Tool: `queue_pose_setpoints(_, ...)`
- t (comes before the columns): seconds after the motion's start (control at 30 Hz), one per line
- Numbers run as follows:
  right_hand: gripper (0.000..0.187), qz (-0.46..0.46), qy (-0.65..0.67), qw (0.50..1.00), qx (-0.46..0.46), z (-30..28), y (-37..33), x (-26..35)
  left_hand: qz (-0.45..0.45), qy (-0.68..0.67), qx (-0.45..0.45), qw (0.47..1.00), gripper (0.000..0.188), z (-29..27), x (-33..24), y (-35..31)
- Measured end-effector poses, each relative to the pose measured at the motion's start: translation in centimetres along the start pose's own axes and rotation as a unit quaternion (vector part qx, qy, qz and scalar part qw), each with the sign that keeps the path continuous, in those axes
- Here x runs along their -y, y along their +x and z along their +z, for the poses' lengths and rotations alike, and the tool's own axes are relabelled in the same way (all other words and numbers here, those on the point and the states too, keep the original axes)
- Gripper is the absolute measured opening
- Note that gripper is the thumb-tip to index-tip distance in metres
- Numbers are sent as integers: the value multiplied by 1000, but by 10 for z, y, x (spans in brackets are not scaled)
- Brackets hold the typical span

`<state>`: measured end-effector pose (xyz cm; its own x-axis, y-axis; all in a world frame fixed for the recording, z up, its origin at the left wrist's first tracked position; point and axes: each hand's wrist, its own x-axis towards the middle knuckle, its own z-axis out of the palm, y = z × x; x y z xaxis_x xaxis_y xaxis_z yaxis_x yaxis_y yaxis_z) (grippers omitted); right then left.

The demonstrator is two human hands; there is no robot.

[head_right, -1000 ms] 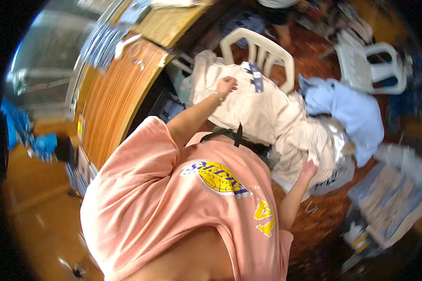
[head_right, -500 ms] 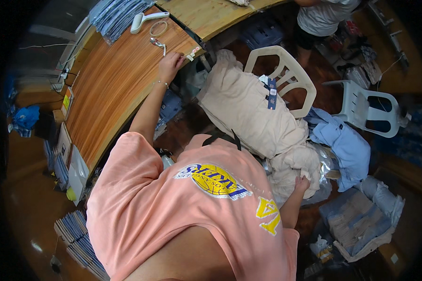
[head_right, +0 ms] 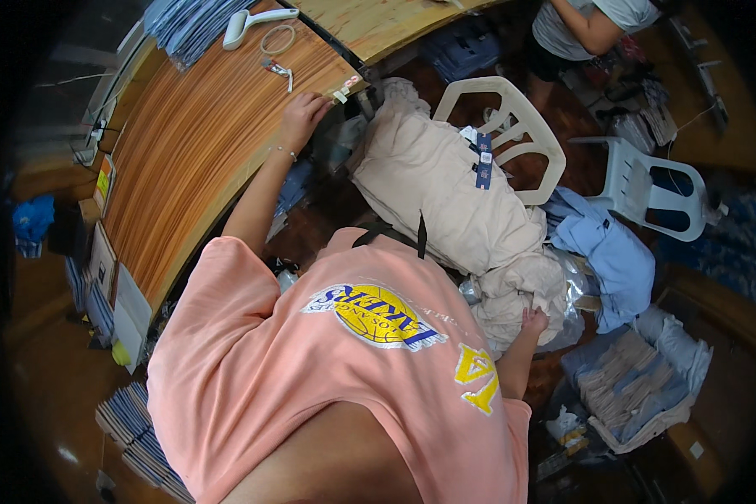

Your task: The person buttons several light-colored collared shirts and lays them flat on a table in a workspace.

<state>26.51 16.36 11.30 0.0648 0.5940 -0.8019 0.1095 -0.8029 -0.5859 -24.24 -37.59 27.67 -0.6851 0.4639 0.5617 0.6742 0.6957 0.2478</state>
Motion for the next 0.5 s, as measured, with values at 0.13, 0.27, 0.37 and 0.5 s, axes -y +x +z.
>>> queue_pose_setpoints(0.13, 33, -18, -12, 1000, 8, 9, -23, -13, -13, -10, -13, 1000, 10, 0, 2, -5)
queue_pose_setpoints(0.27, 33, -42, -32, 998, -15, 19, -41, -17, -161, -56, -33, 985, 10, 1, 1, -5)
queue_pose_setpoints(0.37, 34, -53, -36, 998, -15, 11, -40, -19, -104, -3, -33, 994, 9, 0, -10, 1)
queue_pose_setpoints(0.5, 35, -41, -26, 999, -9, 11, -38, -24, -44, 52, -40, 997, 10, -2, -13, -10)
